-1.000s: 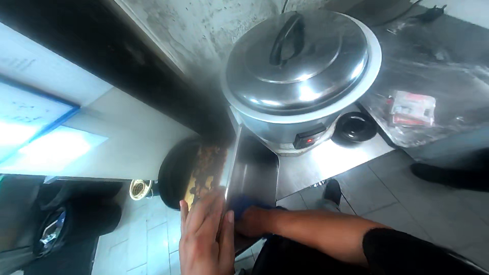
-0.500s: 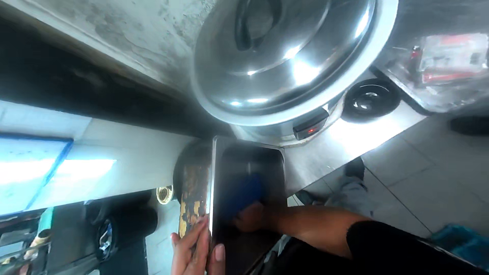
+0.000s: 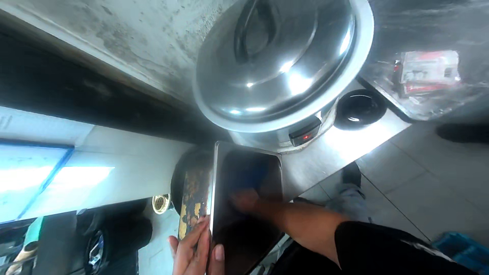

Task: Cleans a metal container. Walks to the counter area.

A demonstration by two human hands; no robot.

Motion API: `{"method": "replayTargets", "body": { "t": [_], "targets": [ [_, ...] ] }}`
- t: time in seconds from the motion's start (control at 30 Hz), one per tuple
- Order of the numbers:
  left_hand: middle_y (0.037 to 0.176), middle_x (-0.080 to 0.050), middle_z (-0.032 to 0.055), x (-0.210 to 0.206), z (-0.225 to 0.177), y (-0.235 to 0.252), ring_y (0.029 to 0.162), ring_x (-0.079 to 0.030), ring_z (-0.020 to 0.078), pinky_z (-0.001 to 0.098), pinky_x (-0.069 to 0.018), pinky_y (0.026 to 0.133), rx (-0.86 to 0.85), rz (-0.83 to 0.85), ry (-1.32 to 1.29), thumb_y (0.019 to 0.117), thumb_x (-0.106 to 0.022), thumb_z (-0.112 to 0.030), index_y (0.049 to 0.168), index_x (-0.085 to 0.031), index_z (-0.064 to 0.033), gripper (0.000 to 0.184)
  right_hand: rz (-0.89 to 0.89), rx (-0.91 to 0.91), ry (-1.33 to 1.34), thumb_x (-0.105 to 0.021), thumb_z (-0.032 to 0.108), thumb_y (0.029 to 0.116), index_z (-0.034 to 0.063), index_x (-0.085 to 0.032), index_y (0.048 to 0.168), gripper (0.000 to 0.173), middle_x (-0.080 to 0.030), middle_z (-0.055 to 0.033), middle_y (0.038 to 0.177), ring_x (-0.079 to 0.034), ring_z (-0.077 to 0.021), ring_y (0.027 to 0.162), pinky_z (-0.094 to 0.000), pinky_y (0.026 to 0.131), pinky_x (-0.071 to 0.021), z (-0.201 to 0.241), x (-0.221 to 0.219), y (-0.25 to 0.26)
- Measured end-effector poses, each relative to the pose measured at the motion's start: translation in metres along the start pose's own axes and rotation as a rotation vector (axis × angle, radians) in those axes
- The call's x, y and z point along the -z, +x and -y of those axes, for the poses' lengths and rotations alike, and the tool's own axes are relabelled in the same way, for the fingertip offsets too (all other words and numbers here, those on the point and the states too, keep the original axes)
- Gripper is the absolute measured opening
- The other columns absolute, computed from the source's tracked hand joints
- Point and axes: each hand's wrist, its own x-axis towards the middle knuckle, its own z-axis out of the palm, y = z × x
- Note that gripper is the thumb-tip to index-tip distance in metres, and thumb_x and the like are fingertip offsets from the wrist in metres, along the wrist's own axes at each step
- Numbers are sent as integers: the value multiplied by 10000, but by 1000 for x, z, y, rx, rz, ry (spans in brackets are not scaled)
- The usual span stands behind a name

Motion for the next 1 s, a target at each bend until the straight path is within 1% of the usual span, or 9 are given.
{"method": "replayTargets", "body": {
  "t": [0.1, 0.17, 0.2, 0.3, 0.4, 0.5, 0.67, 0.87, 1.0],
  "targets": [
    [1295, -651, 123, 1, -6, 0, 1344, -518, 125, 545, -171, 1252, -14, 6, 4, 1063, -507, -308, 1231, -694, -23, 380, -115, -45, 265, -378, 331, 1093, -26, -680, 1261, 497, -689, -245, 1257, -625, -383, 1247, -572, 1092, -453, 64, 3, -14],
    [1312, -649, 111, -1, -11, 0, 1357, -511, 120, 539, -167, 1258, -21, 2, -6, 1062, -516, -304, 1236, -693, -36, 366, 116, 138, 108, -482, 243, 1069, -73, -650, 1270, 410, -660, -287, 1274, -599, -431, 1256, -607, 1091, -419, 100, 28, -35],
    [1313, -648, 116, -1, -12, 0, 1358, -512, 122, 534, -182, 1257, -21, 0, -9, 1060, -519, -292, 1243, -689, -31, 361, 220, 291, -31, -523, 263, 1058, -80, -655, 1236, 408, -668, -297, 1232, -613, -450, 1214, -637, 1046, -426, 106, 35, -40],
    [1295, -646, 165, 2, -4, -4, 1342, -529, 142, 521, -224, 1248, -18, 1, 25, 1057, -529, -271, 1258, -680, 18, 382, 169, 631, -277, -586, 417, 1008, -25, -695, 1165, 482, -698, -267, 1154, -652, -447, 1134, -670, 966, -472, 68, 26, -24],
    [1329, -635, 152, 3, 0, -5, 1352, -517, 128, 507, -229, 1249, 2, -8, 18, 1063, -531, -277, 1276, -676, 12, 387, 157, 511, -307, -540, 407, 1024, 27, -638, 1325, 495, -639, -242, 1334, -575, -414, 1299, -664, 1065, -428, 24, 40, 9],
    [1327, -644, 133, 3, -2, -5, 1346, -535, 128, 547, -226, 1250, 11, -3, 14, 1057, -529, -261, 1271, -689, -16, 363, -48, 400, -310, -365, 396, 1072, 83, -675, 1311, 501, -661, -179, 1350, -574, -355, 1334, -617, 1110, -420, -8, 25, 17],
    [1320, -661, 131, 2, -1, -3, 1346, -555, 174, 602, -238, 1246, -6, -25, 11, 1049, -538, -270, 1253, -710, -35, 356, 127, -113, -104, -144, 493, 1097, 60, -589, 1401, 691, -625, -202, 1399, -569, -372, 1345, -632, 1093, -438, 2, 5, -15],
    [1320, -659, 129, 0, 0, -2, 1325, -569, 183, 594, -269, 1239, -3, -30, -15, 1042, -546, -275, 1257, -716, -29, 368, 475, -242, 17, -472, 359, 1052, -78, -632, 1200, 488, -652, -289, 1221, -635, -440, 1171, -670, 945, -496, 47, 16, -53],
    [1326, -656, 125, -2, 0, -3, 1319, -569, 160, 555, -293, 1234, 0, -49, -44, 1041, -557, -271, 1269, -711, -30, 365, 426, 95, 200, -595, 313, 1015, -54, -668, 1030, 375, -676, -235, 1003, -668, -365, 971, -591, 849, -526, 68, 37, -67]
  ]
}}
